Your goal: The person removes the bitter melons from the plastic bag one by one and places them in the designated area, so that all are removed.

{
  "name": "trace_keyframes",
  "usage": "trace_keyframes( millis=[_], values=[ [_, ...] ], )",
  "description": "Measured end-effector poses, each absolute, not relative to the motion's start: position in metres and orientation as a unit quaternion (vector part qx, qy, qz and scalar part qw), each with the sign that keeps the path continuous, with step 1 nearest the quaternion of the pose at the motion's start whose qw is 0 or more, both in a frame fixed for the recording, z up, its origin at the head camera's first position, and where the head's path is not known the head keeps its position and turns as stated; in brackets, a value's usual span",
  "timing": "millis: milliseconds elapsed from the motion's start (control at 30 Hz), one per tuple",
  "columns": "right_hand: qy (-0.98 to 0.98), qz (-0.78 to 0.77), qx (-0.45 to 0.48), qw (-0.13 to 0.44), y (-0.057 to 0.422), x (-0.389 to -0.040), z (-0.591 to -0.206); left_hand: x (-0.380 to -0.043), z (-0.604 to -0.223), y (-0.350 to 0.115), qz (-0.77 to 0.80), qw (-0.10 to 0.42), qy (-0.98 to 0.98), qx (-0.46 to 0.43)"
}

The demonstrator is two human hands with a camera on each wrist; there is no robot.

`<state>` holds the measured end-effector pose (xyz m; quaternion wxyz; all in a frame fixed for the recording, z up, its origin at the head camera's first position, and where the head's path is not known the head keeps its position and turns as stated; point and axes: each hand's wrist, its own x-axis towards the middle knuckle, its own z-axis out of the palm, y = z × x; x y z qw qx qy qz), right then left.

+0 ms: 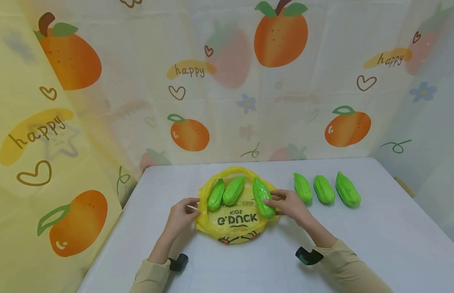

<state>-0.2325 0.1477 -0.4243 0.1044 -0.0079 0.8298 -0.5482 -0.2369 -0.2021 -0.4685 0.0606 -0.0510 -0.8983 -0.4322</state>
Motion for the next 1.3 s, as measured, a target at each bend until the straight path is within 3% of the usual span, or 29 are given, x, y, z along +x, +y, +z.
trace_keyframes(
  millis=[1300],
  values=[
    [0.843,-0.527,0.008,0.109,0.192,-0.214,-0.426,-0.237,-0.469,-0.202,-0.428,0.055,-0.901,-0.05]
  ],
)
